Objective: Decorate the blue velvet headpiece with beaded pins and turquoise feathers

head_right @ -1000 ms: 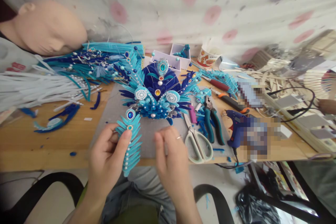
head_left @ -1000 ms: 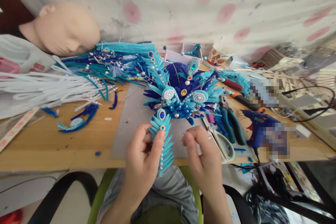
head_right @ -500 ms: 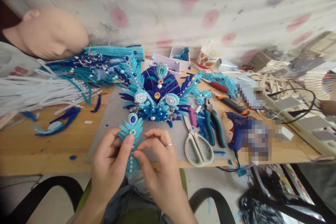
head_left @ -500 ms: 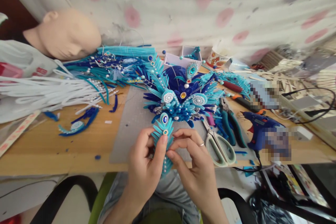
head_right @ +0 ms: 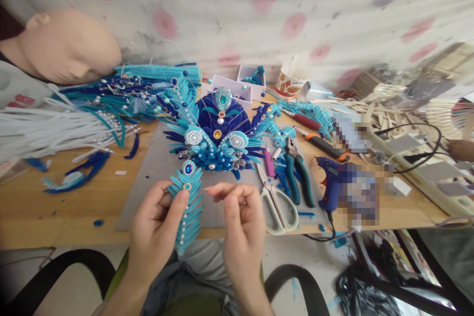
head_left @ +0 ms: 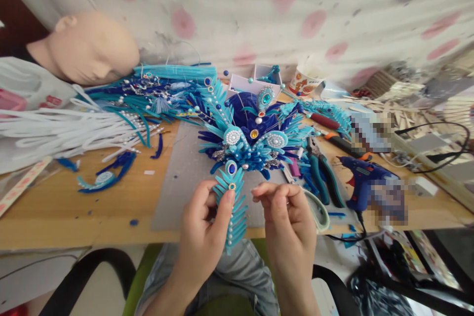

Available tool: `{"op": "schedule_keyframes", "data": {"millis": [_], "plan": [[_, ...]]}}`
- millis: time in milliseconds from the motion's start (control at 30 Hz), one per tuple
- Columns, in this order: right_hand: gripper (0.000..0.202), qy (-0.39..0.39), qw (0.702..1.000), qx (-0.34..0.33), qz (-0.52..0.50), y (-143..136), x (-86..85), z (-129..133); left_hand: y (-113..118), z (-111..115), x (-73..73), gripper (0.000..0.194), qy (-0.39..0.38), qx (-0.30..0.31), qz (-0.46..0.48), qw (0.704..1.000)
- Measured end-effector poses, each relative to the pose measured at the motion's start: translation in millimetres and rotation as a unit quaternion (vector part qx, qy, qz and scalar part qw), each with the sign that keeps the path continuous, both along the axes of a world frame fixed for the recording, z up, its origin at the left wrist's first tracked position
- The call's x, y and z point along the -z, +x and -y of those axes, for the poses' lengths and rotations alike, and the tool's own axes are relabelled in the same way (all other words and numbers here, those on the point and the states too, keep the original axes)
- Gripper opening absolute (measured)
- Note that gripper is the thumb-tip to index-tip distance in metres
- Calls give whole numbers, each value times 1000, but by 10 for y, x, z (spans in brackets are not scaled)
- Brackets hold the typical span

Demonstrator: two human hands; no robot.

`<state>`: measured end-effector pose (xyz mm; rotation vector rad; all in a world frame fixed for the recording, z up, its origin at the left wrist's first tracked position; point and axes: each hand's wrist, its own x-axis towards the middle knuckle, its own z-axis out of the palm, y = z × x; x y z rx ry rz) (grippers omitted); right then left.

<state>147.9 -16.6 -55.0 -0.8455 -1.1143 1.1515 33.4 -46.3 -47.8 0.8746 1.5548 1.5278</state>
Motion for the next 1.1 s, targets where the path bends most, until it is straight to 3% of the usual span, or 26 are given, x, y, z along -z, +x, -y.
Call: {"op": "schedule_keyframes", "data": {"millis": [100,267,400,500,667,733,833,900,967,1033,1100], "plan": [[16,-15,999,11,-31,18,-22,-21,26,-2,-21,22,-12,-10,25,1000],[23,-18,997,69,41,143,-43,6,34,-19,-24,25,-24,-2,49,999],[19,-20,986,164,40,286,-145,-15,9,-36,4,26,-24,-5,59,998],[11,32,973,226,-17,382,-269,-73,-23,-47,40,29,-18,-3,72,997],[16,83,970,229,-27,474,-261,-138,-45,-59,61,31,-18,-2,81,997],[37,79,976,203,10,497,-187,-133,-41,-61,47,30,-25,-19,87,996],[69,95,978,83,168,471,-112,-90,-46,-60,33,30,-18,-16,80,996],[65,118,948,-11,296,380,-107,-41,-56,-52,40,30,-14,-10,62,998],[47,123,915,-68,378,249,-113,13,-65,-39,59,28,-8,-9,30,999],[34,103,901,-108,408,133,-104,51,-70,-27,83,23,2,-11,-13,1000],[35,79,899,-149,404,78,-77,63,-73,-23,106,20,9,-3,-48,999]]}}
